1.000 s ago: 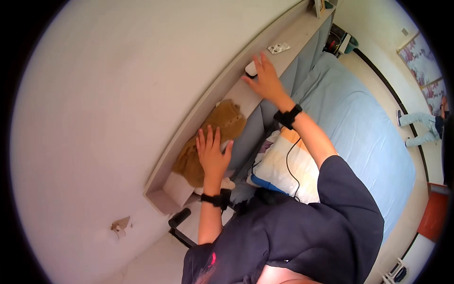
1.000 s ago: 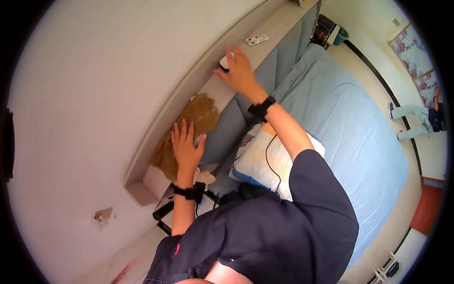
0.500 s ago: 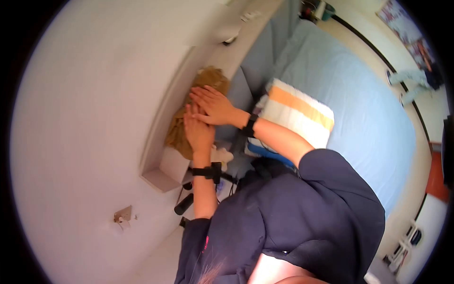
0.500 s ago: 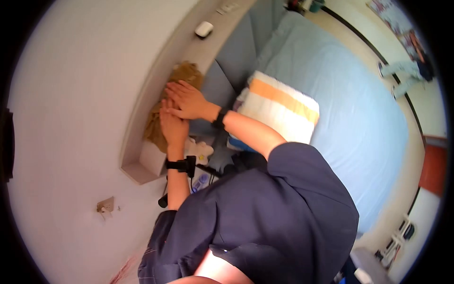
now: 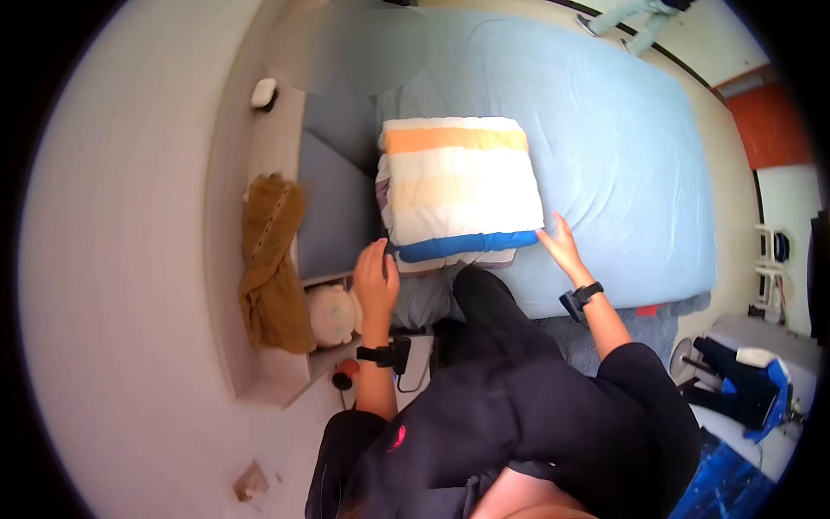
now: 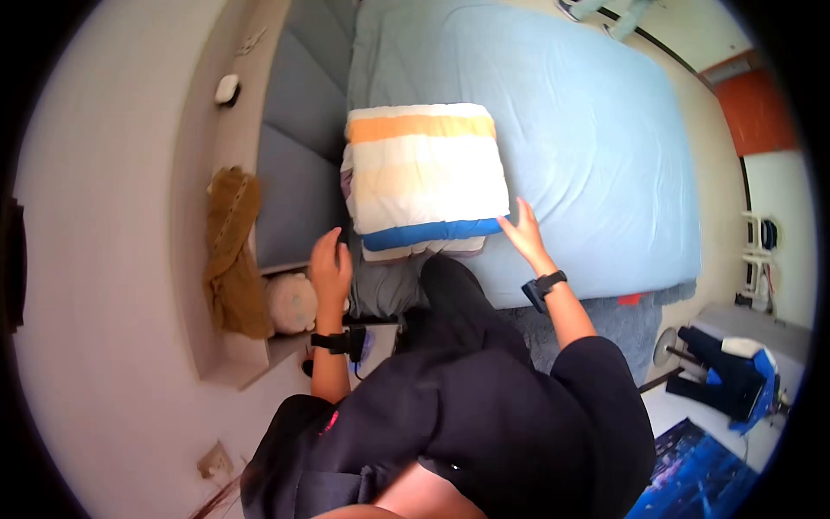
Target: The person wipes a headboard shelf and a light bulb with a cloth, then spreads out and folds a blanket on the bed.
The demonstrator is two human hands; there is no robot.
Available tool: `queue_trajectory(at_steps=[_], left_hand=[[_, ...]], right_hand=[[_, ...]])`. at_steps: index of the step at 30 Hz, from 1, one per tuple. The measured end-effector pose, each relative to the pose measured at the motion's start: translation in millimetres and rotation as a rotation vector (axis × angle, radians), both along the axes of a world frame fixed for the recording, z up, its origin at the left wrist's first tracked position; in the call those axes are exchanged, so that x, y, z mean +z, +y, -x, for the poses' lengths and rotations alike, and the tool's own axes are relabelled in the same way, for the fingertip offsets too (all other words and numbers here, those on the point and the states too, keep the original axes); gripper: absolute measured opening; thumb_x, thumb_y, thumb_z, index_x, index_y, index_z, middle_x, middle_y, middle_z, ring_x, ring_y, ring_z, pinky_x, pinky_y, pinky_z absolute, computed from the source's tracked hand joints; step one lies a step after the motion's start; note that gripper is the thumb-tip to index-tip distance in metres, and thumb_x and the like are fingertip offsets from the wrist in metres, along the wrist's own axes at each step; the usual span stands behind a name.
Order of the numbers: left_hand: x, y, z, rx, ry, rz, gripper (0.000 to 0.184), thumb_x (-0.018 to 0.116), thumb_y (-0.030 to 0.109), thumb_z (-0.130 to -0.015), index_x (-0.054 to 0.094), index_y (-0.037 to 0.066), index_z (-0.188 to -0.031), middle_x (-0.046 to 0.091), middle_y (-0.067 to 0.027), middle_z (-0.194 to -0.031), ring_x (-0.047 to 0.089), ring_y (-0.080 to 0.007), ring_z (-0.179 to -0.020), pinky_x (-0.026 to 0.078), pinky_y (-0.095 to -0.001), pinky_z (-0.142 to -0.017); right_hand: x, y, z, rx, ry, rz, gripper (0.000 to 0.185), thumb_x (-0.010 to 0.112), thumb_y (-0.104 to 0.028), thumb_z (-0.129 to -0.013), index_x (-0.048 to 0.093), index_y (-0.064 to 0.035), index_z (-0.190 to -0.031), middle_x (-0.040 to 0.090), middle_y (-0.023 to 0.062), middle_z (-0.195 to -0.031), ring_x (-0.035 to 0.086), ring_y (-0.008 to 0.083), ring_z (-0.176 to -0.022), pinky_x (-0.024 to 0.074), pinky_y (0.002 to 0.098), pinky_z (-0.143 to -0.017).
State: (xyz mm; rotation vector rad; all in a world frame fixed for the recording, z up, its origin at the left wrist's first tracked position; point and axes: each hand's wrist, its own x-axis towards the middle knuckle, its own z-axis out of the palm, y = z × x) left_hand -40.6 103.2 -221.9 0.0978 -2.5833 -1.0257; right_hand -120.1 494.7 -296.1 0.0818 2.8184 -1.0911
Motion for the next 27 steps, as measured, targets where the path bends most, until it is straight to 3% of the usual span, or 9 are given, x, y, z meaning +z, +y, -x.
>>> queue_trajectory(at_steps=[4, 7, 8, 9, 11, 15, 18, 24, 27], left_hand=[[-155, 16, 15, 0.145, -0.259, -0.179, 0.06, 0.063, 0.024, -0.078, 0.037, -0.002, -0.127, 0.045, -0.0194, -0.125, 0.044, -0.0324, -0.113, 0.037, -0.0351, -0.093], [-188, 23, 38, 0.264, -0.681, -0.997, 0.076, 0.07, 0.028, -0.072, 0.03, 0.01, -0.135, 0.04, -0.0174, -0.129, 0.039, -0.0277, -0.118, 0.031, -0.0323, -0.098], [-208, 11, 28, -0.037, -0.688, -0.714, 0.074, 0.072, 0.028, -0.07, 0.034, 0.015, -0.133, 0.041, -0.0144, -0.127, 0.041, -0.027, -0.115, 0.034, -0.0343, -0.095], [-230, -2, 18, -0.291, -0.604, -0.44, 0.073, 0.074, 0.028, -0.068, 0.039, 0.02, -0.131, 0.043, -0.0115, -0.125, 0.042, -0.0262, -0.113, 0.037, -0.0364, -0.093], [-222, 21, 46, 0.345, -1.015, -1.176, 0.046, 0.068, 0.033, -0.074, 0.057, 0.006, -0.11, 0.058, -0.0036, -0.1, 0.054, -0.0163, -0.092, 0.046, -0.0287, -0.07], [-201, 38, 43, 0.448, -0.973, -1.133, 0.053, 0.065, 0.036, -0.076, 0.053, -0.002, -0.111, 0.057, -0.0081, -0.104, 0.057, -0.0193, -0.087, 0.05, -0.034, -0.068], [-249, 31, 32, 0.493, -0.839, -1.088, 0.053, 0.065, 0.032, -0.076, 0.05, -0.003, -0.114, 0.054, -0.0086, -0.109, 0.053, -0.0186, -0.094, 0.043, -0.0312, -0.079], [-165, 54, 51, 0.471, -0.349, -1.089, 0.053, 0.057, 0.007, -0.073, 0.042, -0.006, -0.122, 0.05, -0.0121, -0.12, 0.049, -0.0235, -0.106, 0.036, -0.0314, -0.092], [-77, 69, 91, 0.341, -0.124, -1.152, 0.043, 0.056, 0.007, -0.071, 0.049, -0.007, -0.112, 0.056, -0.0113, -0.104, 0.055, -0.0215, -0.091, 0.044, -0.0308, -0.081]], right_hand=[[4, 29, -15, -0.233, -0.316, 0.06, 0.085, 0.06, -0.047, -0.077, 0.024, 0.0066, -0.132, 0.026, 0.0252, -0.137, 0.025, 0.0343, -0.128, 0.0224, 0.0368, -0.105], [2, 9, 7, -0.472, -0.658, 0.479, 0.099, 0.057, -0.058, -0.074, 0.012, 0.0036, -0.137, 0.022, 0.0255, -0.138, 0.016, 0.0299, -0.132, 0.0184, 0.045, -0.105], [-14, 10, 15, -0.481, -0.691, 0.553, 0.103, 0.053, -0.066, -0.069, 0.018, 0.0039, -0.136, 0.021, 0.0201, -0.141, 0.012, 0.0291, -0.133, 0.0173, 0.0524, -0.101], [-20, 8, 25, -0.361, -0.686, 0.634, 0.087, 0.055, -0.058, -0.074, 0.032, 0.0034, -0.131, 0.037, 0.016, -0.134, 0.029, 0.0274, -0.127, 0.0256, 0.0452, -0.1], [-99, 11, 47, -0.185, -0.602, 0.957, 0.047, 0.058, -0.033, -0.08, 0.055, 0.004, -0.109, 0.061, 0.0075, -0.101, 0.057, 0.0182, -0.091, 0.0416, 0.0272, -0.085], [-198, -25, 58, -0.301, -0.443, 0.648, 0.044, 0.058, -0.021, -0.073, 0.054, 0.0028, -0.111, 0.061, 0.014, -0.102, 0.057, 0.024, -0.094, 0.0428, 0.031, -0.081], [-175, -21, 65, -0.261, -0.51, 0.433, 0.043, 0.055, -0.02, -0.073, 0.054, 0.0048, -0.109, 0.061, 0.0162, -0.099, 0.059, 0.0257, -0.092, 0.0444, 0.0315, -0.077], [-55, -6, 43, -0.331, -0.405, 0.759, 0.031, 0.05, -0.015, -0.075, 0.059, 0.0062, -0.096, 0.06, 0.0067, -0.077, 0.056, 0.0121, -0.066, 0.0443, 0.0264, -0.057], [-2, 9, 23, -0.356, -0.4, 0.922, 0.032, 0.047, -0.014, -0.075, 0.058, 0.005, -0.098, 0.059, 0.0051, -0.073, 0.054, 0.0106, -0.061, 0.0421, 0.0248, -0.052]])
